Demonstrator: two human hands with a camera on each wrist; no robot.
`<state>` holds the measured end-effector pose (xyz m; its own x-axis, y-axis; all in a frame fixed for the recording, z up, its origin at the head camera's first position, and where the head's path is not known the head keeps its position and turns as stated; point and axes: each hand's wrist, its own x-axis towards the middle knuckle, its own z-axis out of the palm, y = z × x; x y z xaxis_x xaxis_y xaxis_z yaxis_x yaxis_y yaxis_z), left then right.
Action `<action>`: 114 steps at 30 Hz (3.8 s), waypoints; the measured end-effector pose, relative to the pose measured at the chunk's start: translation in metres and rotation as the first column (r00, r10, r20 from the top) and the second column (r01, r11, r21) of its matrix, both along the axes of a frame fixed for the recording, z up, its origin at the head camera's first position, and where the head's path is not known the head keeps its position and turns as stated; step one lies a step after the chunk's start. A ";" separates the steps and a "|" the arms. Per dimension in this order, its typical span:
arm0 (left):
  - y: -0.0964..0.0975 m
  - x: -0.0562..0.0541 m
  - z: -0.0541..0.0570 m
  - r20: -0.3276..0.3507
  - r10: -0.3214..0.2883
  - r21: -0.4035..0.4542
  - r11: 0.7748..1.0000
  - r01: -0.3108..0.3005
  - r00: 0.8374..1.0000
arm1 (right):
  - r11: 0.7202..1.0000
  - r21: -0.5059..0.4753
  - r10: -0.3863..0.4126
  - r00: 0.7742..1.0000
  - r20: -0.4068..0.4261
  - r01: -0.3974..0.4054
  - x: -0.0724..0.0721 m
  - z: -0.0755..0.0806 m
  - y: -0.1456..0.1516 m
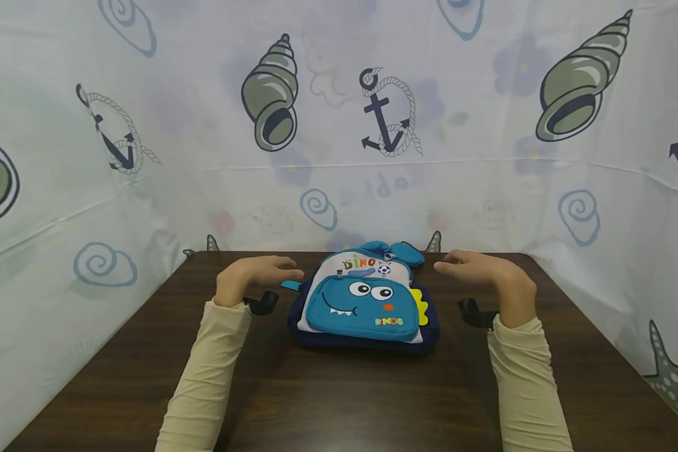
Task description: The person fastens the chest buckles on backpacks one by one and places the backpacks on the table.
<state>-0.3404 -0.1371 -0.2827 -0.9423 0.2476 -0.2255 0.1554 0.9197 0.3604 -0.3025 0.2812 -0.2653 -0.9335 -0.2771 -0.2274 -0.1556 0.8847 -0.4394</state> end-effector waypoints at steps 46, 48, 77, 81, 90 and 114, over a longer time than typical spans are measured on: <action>0.014 -0.021 -0.036 0.178 0.005 0.250 0.967 -0.051 0.984 | 1.000 0.028 -0.001 0.999 0.048 0.000 -0.019 -0.033 -0.013; 0.016 -0.024 -0.042 0.193 0.038 0.276 0.957 -0.091 0.981 | 0.999 0.000 -0.033 0.996 0.083 0.033 -0.020 -0.039 -0.016; 0.022 -0.052 -0.088 0.206 0.153 0.308 0.927 -0.213 0.966 | 0.957 -0.147 -0.220 0.957 0.190 0.249 -0.055 -0.119 -0.051; 0.019 -0.054 -0.092 0.196 0.152 0.324 0.923 -0.210 0.969 | 0.960 -0.153 -0.210 0.964 0.164 0.236 -0.056 -0.123 -0.051; 0.006 -0.053 -0.083 0.291 0.070 0.395 0.899 -0.187 0.954 | 0.943 -0.219 -0.177 0.935 0.307 0.250 -0.044 -0.101 -0.039; 0.017 -0.048 -0.074 0.382 0.076 0.306 0.930 -0.204 0.921 | 0.959 -0.095 -0.222 0.918 0.329 0.266 -0.038 -0.103 -0.035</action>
<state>-0.3882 -0.1198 -0.3565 -0.8435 0.2394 -0.4809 -0.1640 0.7378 0.6548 -0.3402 0.2461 -0.3683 -0.8635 -0.0985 -0.4946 0.2219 0.8065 -0.5480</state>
